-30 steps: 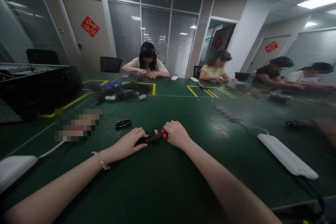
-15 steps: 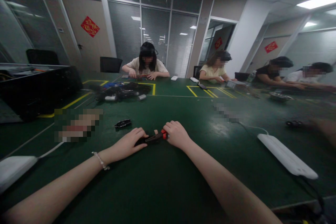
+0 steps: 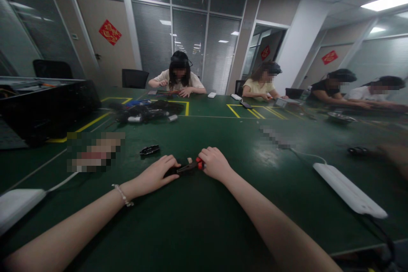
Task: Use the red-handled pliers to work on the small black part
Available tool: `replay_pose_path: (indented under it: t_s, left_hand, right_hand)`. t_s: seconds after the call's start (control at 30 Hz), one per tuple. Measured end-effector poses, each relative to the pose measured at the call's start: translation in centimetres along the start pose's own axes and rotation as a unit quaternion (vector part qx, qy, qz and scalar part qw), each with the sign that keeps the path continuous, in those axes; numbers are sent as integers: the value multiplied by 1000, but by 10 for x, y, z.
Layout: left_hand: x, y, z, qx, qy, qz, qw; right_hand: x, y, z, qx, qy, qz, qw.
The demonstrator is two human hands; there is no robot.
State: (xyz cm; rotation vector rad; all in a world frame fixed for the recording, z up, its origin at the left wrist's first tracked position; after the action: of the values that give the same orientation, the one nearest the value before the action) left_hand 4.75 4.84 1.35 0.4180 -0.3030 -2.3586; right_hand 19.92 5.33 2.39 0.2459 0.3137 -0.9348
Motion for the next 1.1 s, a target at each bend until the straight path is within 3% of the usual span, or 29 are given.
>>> replay_pose_path:
  t_s: [1.1]
  left_hand:
    - [0, 1, 0, -5, 0, -2, 1000]
  right_hand:
    - [0, 0, 0, 3, -6, 0, 1000]
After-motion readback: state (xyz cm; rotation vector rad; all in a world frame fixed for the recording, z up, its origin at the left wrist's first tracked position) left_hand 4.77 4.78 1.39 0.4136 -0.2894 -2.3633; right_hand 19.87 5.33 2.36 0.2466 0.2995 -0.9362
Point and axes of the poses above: each hand's wrist, its own x-axis away from the middle knuckle, its own z-axis out of the back of the hand, y = z × x, the point moved 7 cm from there along -x, towards the middle knuckle, and after that the axes turned 3 degrees about -x, right-handed, at the moved point
